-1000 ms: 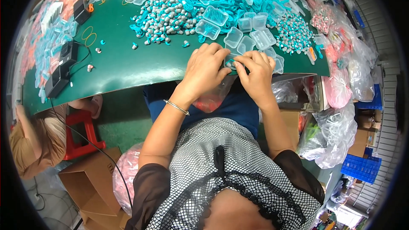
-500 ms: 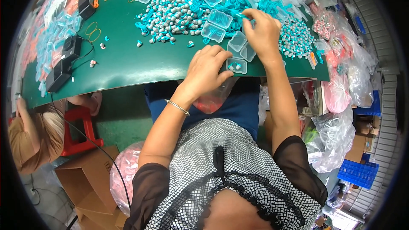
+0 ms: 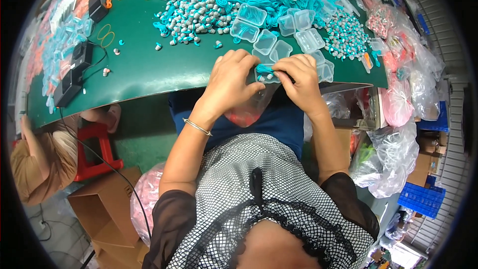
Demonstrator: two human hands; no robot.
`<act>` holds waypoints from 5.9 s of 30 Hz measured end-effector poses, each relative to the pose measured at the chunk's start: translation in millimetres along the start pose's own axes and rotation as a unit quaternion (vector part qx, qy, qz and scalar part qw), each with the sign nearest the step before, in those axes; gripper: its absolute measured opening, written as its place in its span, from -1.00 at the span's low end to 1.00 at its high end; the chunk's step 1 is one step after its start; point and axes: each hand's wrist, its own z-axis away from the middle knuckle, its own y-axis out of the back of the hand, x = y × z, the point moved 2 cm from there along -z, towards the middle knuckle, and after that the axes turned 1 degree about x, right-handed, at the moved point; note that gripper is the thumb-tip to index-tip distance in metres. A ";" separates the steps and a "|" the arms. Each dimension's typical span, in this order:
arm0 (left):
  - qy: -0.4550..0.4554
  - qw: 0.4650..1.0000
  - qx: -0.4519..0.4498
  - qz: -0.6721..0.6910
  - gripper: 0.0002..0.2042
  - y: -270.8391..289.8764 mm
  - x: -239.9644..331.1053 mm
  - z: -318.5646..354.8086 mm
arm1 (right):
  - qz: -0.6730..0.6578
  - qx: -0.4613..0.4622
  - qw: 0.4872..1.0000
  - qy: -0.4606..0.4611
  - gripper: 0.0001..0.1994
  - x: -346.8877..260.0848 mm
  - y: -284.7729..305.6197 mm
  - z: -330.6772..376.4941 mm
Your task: Sorting small blue and green items and putting them into small plastic boxes on a workbench.
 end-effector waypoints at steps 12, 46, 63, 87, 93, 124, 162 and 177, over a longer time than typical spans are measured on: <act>-0.012 0.998 0.009 -0.059 -0.56 1.4 8.4 3.6 | 0.058 -0.078 0.992 0.075 -0.83 -2.8 5.0 -16.3; -0.046 0.997 0.051 -0.040 -0.56 14.0 -7.1 23.8 | -0.115 -0.054 0.990 0.055 -0.70 -16.5 -11.2 -16.9; -0.022 0.953 0.123 -0.277 -0.72 87.6 -39.8 70.5 | 0.064 0.075 0.994 0.035 -0.72 -24.1 -32.7 -30.4; 0.021 0.986 0.055 -0.158 -0.88 46.5 -53.0 -11.6 | 0.075 -0.007 0.997 0.021 -0.89 -39.1 -28.0 -14.2; 0.044 0.988 0.086 -0.123 -0.90 47.1 -48.0 -3.7 | 0.126 0.132 0.979 -0.091 -0.91 40.7 48.6 -17.9; 0.116 0.984 0.077 0.112 -0.89 22.9 -22.0 13.0 | -0.224 -0.181 0.946 -0.150 -0.92 -14.7 -17.5 -43.8; 0.072 0.995 0.059 -0.037 -0.58 34.9 -22.3 31.0 | -0.109 -0.081 0.990 0.027 -0.85 -15.0 -27.6 -63.6; 0.062 0.995 0.063 -0.040 -0.58 35.8 -17.2 30.0 | 0.019 -0.050 0.990 0.131 -0.83 -30.7 -41.1 -38.4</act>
